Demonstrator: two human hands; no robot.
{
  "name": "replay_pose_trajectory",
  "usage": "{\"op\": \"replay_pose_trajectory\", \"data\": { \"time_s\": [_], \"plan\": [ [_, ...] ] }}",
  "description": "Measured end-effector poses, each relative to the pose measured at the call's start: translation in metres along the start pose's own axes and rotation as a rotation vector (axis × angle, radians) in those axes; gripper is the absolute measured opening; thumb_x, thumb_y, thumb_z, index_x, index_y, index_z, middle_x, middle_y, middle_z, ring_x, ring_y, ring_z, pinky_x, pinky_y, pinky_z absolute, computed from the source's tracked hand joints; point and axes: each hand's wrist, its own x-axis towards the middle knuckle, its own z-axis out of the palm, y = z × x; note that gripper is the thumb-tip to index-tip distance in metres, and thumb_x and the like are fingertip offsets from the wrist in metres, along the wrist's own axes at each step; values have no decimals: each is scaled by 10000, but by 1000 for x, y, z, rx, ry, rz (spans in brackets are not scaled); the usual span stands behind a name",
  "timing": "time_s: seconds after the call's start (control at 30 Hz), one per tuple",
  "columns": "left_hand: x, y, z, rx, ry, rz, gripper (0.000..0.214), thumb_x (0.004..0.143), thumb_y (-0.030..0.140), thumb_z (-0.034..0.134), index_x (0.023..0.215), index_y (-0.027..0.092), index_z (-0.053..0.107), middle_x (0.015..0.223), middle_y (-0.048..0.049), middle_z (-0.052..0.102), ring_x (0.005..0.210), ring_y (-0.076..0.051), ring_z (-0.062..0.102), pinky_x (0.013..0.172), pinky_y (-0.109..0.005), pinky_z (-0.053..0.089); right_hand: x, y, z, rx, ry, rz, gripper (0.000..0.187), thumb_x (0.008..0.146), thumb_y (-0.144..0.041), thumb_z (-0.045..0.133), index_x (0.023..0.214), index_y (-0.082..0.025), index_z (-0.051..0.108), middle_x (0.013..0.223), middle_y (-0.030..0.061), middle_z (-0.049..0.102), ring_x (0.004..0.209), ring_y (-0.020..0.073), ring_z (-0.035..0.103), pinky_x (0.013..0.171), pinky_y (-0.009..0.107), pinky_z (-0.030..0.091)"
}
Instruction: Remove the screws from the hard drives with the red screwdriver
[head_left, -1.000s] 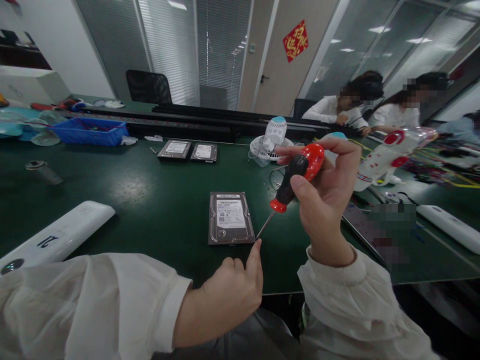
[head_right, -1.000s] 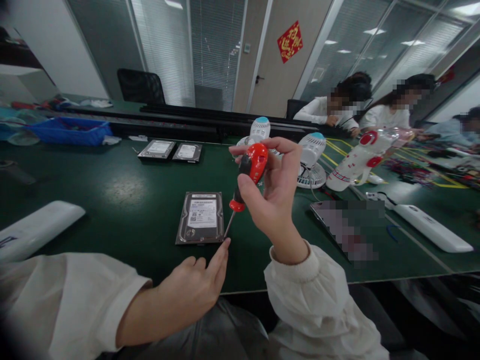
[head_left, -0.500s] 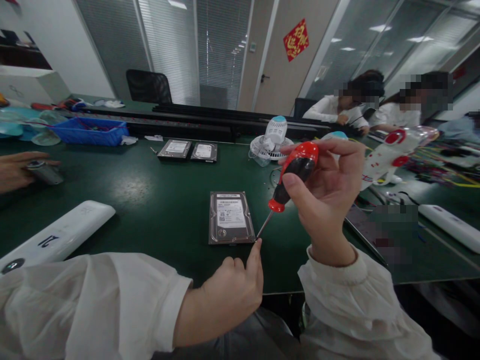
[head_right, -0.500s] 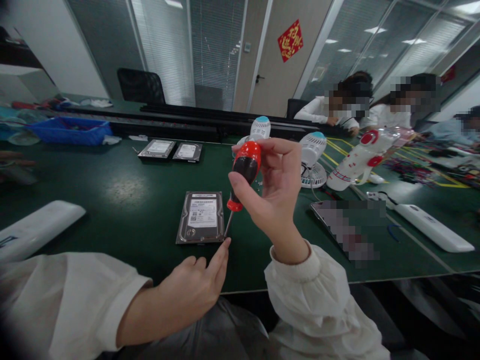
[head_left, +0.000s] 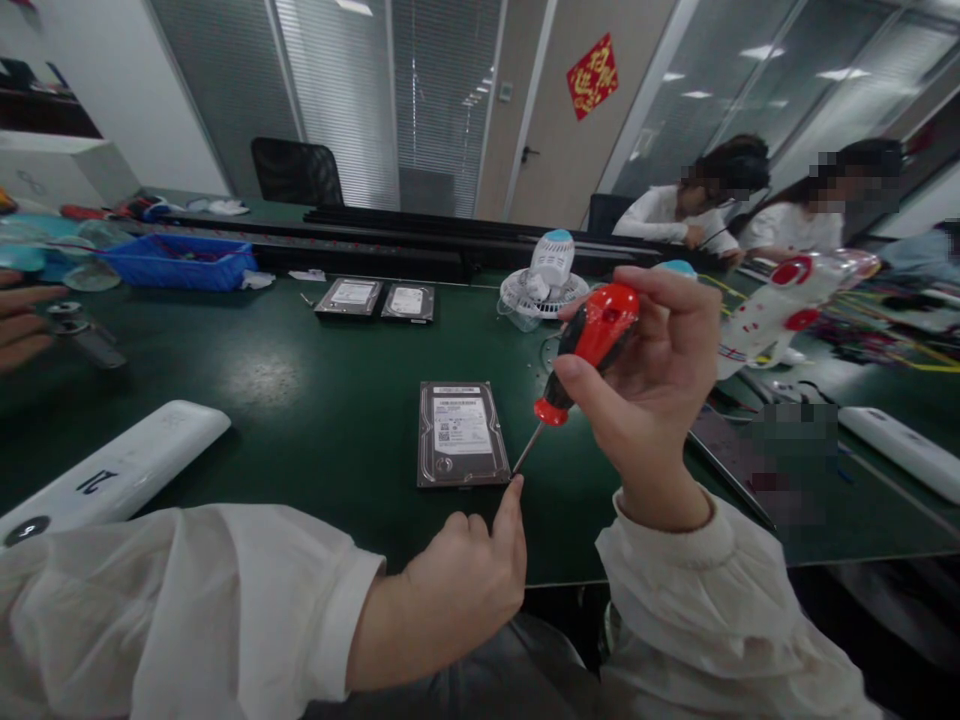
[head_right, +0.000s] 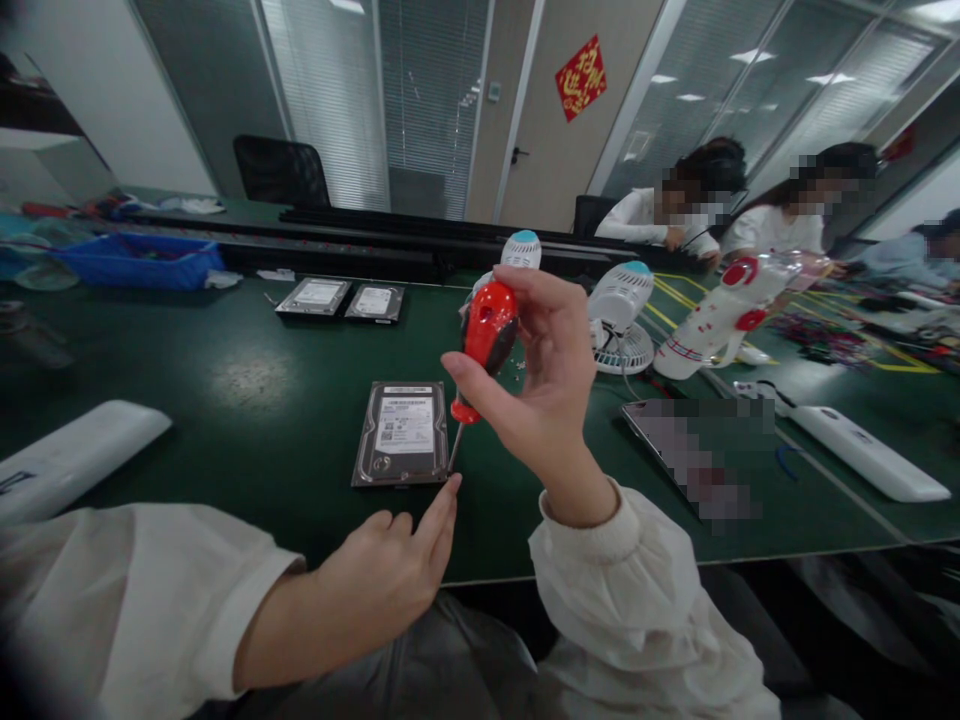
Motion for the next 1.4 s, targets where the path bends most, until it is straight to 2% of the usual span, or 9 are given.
{"op": "replay_pose_trajectory", "data": {
  "time_s": [0.13,0.23,0.43,0.6,0.73,0.83,0.97,1.17,1.4],
  "plan": [
    [0,0,1,2,4,1,420,946,168,470,1275,9,678,1387,-309,562,556,-148,639,459,-269,463,-1,0,0,69,-40,61,498,849,-467,695,1303,-336,536,1131,31,643,1069,244,691,912,452,606],
    [0,-1,2,3,7,2,429,941,159,464,1282,1,670,1393,-310,559,551,-151,637,456,-274,464,-2,1,0,76,-30,117,487,866,-506,640,1308,-328,541,1155,48,643,1074,259,679,894,471,612],
    [-1,-1,1,2,19,7,428,940,146,448,1270,-2,677,1382,-318,562,546,-151,632,456,-275,460,0,-2,0,-63,81,42,538,730,-455,810,1223,-331,636,1153,38,600,933,212,639,820,407,622],
    [-1,-1,1,1,15,5,432,947,151,439,1275,-3,673,1390,-310,562,541,-146,624,457,-281,455,-1,-5,-2,-65,69,92,488,796,-438,737,1263,-341,635,1079,47,627,889,222,639,784,423,615],
    [-1,0,3,10,19,2,438,949,153,443,1292,-15,657,1397,-316,553,552,-147,626,457,-279,453,-1,-5,-5,-35,49,100,486,827,-480,679,1293,-349,637,1079,61,630,874,218,627,726,388,612],
    [-1,-1,2,17,12,10,442,955,161,441,1302,-20,648,1404,-320,544,550,-144,623,458,-281,453,-1,-4,-4,-73,50,107,497,806,-514,707,1278,-373,639,1125,48,611,866,202,622,717,374,617],
    [-1,-1,0,13,0,14,437,959,164,441,1298,-10,655,1397,-314,554,555,-147,630,460,-278,455,-1,-2,-4,-113,88,104,514,767,-501,762,1253,-371,653,1105,33,624,833,199,630,762,415,612],
    [-2,0,2,14,7,19,441,956,156,434,1299,-13,654,1404,-323,542,555,-153,631,455,-282,454,-2,-1,-7,-42,93,131,456,870,-513,597,1292,-351,654,985,44,692,855,230,641,744,425,583],
    [0,-2,0,12,-12,22,443,961,163,441,1312,-17,642,1398,-327,544,574,-154,643,465,-278,462,-3,-2,-5,-107,134,125,519,787,-414,736,1296,-353,654,938,30,686,760,192,619,672,377,541]
  ]
}}
